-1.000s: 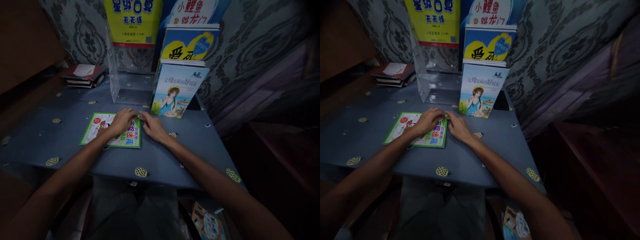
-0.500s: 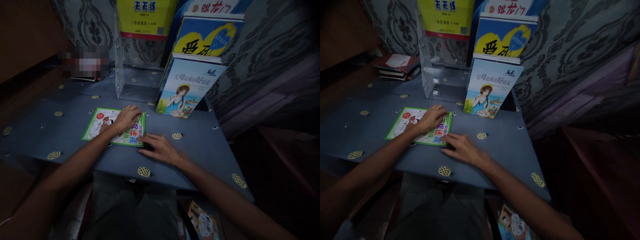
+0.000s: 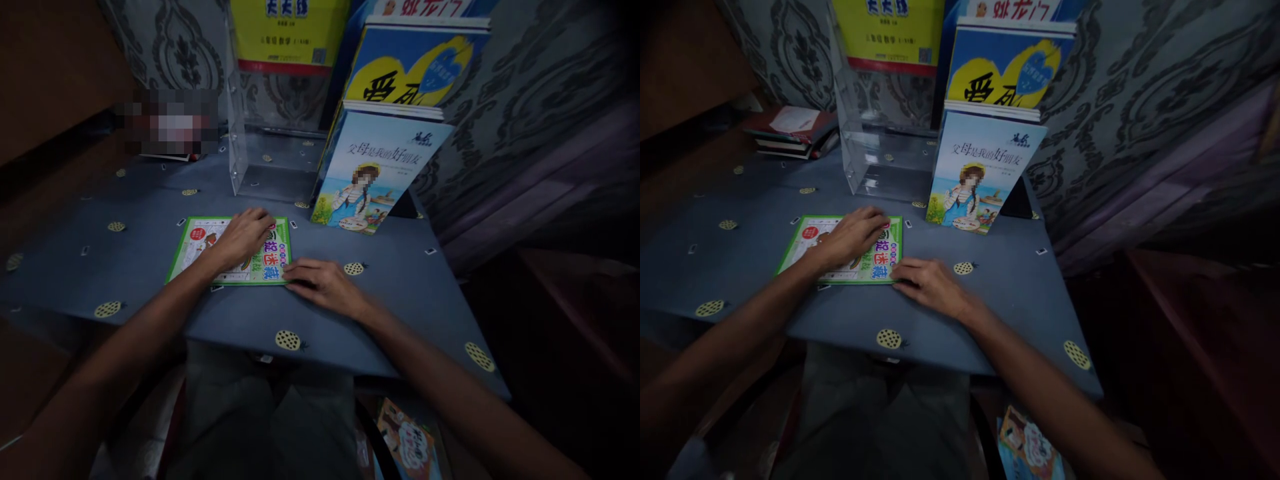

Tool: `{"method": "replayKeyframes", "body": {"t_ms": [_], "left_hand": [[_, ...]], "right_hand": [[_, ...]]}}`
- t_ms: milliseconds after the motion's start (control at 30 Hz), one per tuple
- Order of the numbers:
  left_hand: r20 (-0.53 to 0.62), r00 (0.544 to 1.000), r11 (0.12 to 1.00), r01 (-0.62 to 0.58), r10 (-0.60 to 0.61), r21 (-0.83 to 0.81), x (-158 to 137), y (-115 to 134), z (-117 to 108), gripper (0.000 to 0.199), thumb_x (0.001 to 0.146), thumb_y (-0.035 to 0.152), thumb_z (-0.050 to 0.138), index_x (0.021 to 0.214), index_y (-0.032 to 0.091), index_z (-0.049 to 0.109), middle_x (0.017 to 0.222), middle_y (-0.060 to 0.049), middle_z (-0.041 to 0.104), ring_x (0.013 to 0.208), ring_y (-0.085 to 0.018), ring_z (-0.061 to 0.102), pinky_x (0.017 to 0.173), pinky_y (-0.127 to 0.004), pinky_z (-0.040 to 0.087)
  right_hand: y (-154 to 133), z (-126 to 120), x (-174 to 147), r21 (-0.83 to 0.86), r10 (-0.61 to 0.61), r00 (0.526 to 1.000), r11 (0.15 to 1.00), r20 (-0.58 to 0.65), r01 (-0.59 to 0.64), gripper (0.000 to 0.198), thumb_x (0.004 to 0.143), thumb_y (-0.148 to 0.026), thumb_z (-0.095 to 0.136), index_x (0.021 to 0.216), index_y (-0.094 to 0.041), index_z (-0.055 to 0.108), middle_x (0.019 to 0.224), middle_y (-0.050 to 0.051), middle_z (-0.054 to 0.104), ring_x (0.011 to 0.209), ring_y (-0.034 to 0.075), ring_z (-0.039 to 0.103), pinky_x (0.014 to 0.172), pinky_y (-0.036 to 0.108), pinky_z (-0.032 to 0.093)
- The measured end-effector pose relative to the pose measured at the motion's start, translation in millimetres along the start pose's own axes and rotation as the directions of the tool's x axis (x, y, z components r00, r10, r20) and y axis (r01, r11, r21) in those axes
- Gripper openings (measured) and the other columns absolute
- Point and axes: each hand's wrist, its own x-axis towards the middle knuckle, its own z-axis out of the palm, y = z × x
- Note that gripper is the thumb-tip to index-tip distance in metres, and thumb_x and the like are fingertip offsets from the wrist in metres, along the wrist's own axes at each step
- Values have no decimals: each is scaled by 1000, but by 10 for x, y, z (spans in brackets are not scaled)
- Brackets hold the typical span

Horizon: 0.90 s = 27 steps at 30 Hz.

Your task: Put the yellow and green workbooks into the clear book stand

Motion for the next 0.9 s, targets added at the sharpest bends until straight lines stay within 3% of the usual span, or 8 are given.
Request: {"method": "replayKeyframes", "body": {"t_ms": [100, 200, 300, 533, 900], "left_hand": [[26, 990, 988, -139, 141, -68, -142, 51, -51, 36, 104, 37, 42, 123, 16, 65, 130, -13, 60, 121, -27, 55, 106, -45, 43], [73, 958, 957, -266, 276, -116, -316, 102, -57, 47, 99, 56, 49, 127, 21, 63, 130, -10, 61, 124, -27, 54, 105, -43, 44], [68, 952, 954, -294, 297, -59, -443, 137, -13, 56, 92, 64, 57, 132, 24, 60, 135, -10, 60, 125, -30, 53, 103, -45, 45], [-9, 940, 939, -341, 341, -37, -502, 159, 89, 36, 98, 46, 55, 123, 23, 66, 131, -11, 66, 122, -29, 59, 104, -47, 45], [-51, 947, 939, -322, 318, -117, -519, 180, 25, 36, 101, 46, 50, 117, 23, 72, 130, -8, 70, 123, -26, 62, 106, -47, 46]], "right_hand": [[43, -40, 19, 220, 154, 987, 965, -34, -143, 17, 92, -23, 63, 104, -17, 75, 97, 6, 75, 66, 11, 62, 57, 22, 48], [97, -67, 40, 405, 321, 944, 875, -80, -263, 30, 92, -22, 56, 118, -15, 69, 90, 4, 74, 53, 7, 51, 50, 20, 43], [141, -74, 51, 524, 399, 914, 796, -76, -303, 38, 92, -24, 52, 127, -15, 63, 92, 5, 74, 49, 6, 47, 47, 19, 43], [144, -51, 46, 552, 395, 915, 781, -78, -290, 37, 92, -25, 51, 125, -15, 63, 96, 5, 73, 50, 5, 47, 48, 19, 42], [109, -44, 53, 564, 349, 934, 788, -82, -245, 35, 87, -19, 53, 119, -14, 67, 93, 4, 73, 62, 7, 54, 57, 19, 45]]}}
